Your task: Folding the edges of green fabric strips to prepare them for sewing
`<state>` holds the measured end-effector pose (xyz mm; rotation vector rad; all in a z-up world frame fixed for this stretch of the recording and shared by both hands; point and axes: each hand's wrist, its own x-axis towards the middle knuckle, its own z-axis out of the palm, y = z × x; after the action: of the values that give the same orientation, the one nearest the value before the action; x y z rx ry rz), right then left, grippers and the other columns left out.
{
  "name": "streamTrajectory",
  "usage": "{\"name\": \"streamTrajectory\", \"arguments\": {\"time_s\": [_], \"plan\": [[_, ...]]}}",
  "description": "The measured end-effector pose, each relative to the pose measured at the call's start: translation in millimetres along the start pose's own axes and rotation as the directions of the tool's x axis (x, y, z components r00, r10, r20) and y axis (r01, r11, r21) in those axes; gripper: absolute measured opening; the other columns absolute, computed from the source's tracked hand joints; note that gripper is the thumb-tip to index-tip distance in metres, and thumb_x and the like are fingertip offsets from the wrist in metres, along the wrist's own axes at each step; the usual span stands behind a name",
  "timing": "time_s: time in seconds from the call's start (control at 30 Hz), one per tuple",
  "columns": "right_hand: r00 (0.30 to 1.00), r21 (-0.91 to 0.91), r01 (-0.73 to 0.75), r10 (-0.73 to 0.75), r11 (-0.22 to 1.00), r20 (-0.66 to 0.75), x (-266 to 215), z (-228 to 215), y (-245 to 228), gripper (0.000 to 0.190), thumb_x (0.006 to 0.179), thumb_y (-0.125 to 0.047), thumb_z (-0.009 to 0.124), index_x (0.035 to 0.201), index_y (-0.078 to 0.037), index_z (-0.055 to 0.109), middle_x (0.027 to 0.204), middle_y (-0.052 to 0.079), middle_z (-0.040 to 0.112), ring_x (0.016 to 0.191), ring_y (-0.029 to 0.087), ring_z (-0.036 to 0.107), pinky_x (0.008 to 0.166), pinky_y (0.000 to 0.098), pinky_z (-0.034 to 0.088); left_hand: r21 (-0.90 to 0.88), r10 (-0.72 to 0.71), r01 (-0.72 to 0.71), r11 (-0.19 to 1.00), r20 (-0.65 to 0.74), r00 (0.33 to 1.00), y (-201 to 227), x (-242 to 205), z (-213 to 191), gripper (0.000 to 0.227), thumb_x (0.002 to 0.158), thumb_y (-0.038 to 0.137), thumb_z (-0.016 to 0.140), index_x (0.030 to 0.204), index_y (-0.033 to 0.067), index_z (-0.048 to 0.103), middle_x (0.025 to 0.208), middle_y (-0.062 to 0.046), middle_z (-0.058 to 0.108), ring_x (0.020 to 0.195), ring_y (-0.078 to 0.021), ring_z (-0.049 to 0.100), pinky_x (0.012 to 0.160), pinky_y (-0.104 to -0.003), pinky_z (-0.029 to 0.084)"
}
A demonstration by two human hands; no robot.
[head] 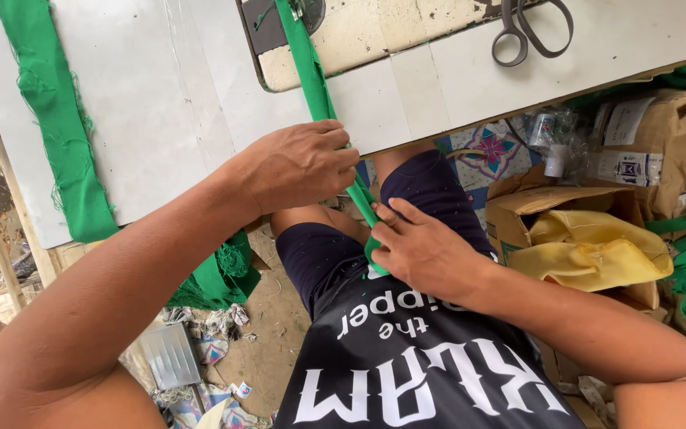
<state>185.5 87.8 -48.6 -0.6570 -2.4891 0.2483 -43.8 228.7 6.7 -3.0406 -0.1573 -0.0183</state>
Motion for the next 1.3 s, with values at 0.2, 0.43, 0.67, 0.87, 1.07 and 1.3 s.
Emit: {"name": "streamTrajectory", "arguments": {"time_s": [0.2, 0.43, 0.67, 0.87, 1.07, 1.3], "plan": [[0.999, 0.076, -0.035, 0.038, 0.997, -0.036, -4.5, -18.4, -14.8, 0.015, 0.1, -0.009, 0.055, 0.087, -0.002, 0.06, 0.101, 0.014, 0.056, 0.13, 0.043, 0.059, 0.115, 0.0602, 0.034, -0.089, -0.136, 0.138, 0.987, 0.02, 0.99, 3.8, 1.0, -10.4, 0.013, 0.09, -0.001, 0.072, 0.086, 0.0108, 0.07, 0.08, -0.002, 0.062, 0.092, -0.0253, 0.072, 0.102, -0.046, 0.054], [0.976, 0.162, -0.071, 0.102, 0.984, -0.195, -6.7, -13.8, -20.7, 0.015, 0.101, -0.009, 0.059, 0.086, -0.006, 0.062, 0.094, 0.008, 0.055, 0.121, 0.037, 0.064, 0.112, 0.0626, 0.037, -0.086, -0.234, 0.225, 0.971, -0.126, 0.964, 12.2, 0.6, -16.5, 0.009, 0.094, 0.009, 0.069, 0.093, 0.0175, 0.07, 0.098, -0.002, 0.058, 0.103, -0.0239, 0.058, 0.095, -0.041, 0.051], [0.954, 0.23, -0.083, 0.144, 0.97, -0.262, -13.9, 6.6, -19.5, 0.017, 0.104, -0.015, 0.057, 0.089, -0.009, 0.064, 0.097, 0.007, 0.054, 0.121, 0.04, 0.064, 0.108, 0.0655, 0.039, -0.181, -0.431, 0.395, 0.901, -0.264, 0.863, 52.7, -12.0, -17.6, 0.016, 0.1, 0.014, 0.063, 0.107, 0.0221, 0.075, 0.127, -0.008, 0.058, 0.122, -0.0332, 0.052, 0.098, -0.046, 0.046], [0.988, 0.167, 0.022, 0.004, 0.986, -0.155, -5.3, -6.2, -11.6, 0.016, 0.107, -0.016, 0.051, 0.097, -0.01, 0.062, 0.101, 0.008, 0.055, 0.127, 0.037, 0.062, 0.113, 0.0604, 0.037, -0.021, -0.295, 0.296, 0.955, -0.182, 0.938, 50.5, -5.4, -35.5, 0.011, 0.092, 0.013, 0.07, 0.099, 0.0214, 0.07, 0.11, -0.001, 0.064, 0.119, -0.026, 0.056, 0.104, -0.045, 0.045], [0.985, 0.112, 0.025, -0.005, 0.993, -0.174, -7.1, -8.5, -9.6, 0.019, 0.108, -0.011, 0.045, 0.097, -0.008, 0.059, 0.099, 0.008, 0.056, 0.128, 0.037, 0.061, 0.115, 0.0642, 0.032, -0.681, -0.881, 0.601, 0.418, -0.142, 0.452, 104.2, -13.4, 5.8, 0.009, 0.096, 0.018, 0.074, 0.104, 0.0199, 0.073, 0.096, 0.004, 0.066, 0.092, -0.0227, 0.07, 0.08, -0.037, 0.058], [0.984, 0.113, -0.012, 0.032, 0.993, -0.176, -6.4, -3.4, -16.0, 0.006, 0.103, -0.009, 0.054, 0.098, -0.009, 0.057, 0.097, 0.007, 0.053, 0.123, 0.037, 0.064, 0.111, 0.0604, 0.037, -0.657, -0.736, -0.336, -0.675, 0.632, 0.242, 155.5, 21.0, 41.3, 0.041, 0.098, 0.007, 0.068, 0.137, -0.0032, 0.062, 0.122, -0.022, 0.073, 0.102, -0.0234, 0.075, 0.083, -0.035, 0.066]]}}
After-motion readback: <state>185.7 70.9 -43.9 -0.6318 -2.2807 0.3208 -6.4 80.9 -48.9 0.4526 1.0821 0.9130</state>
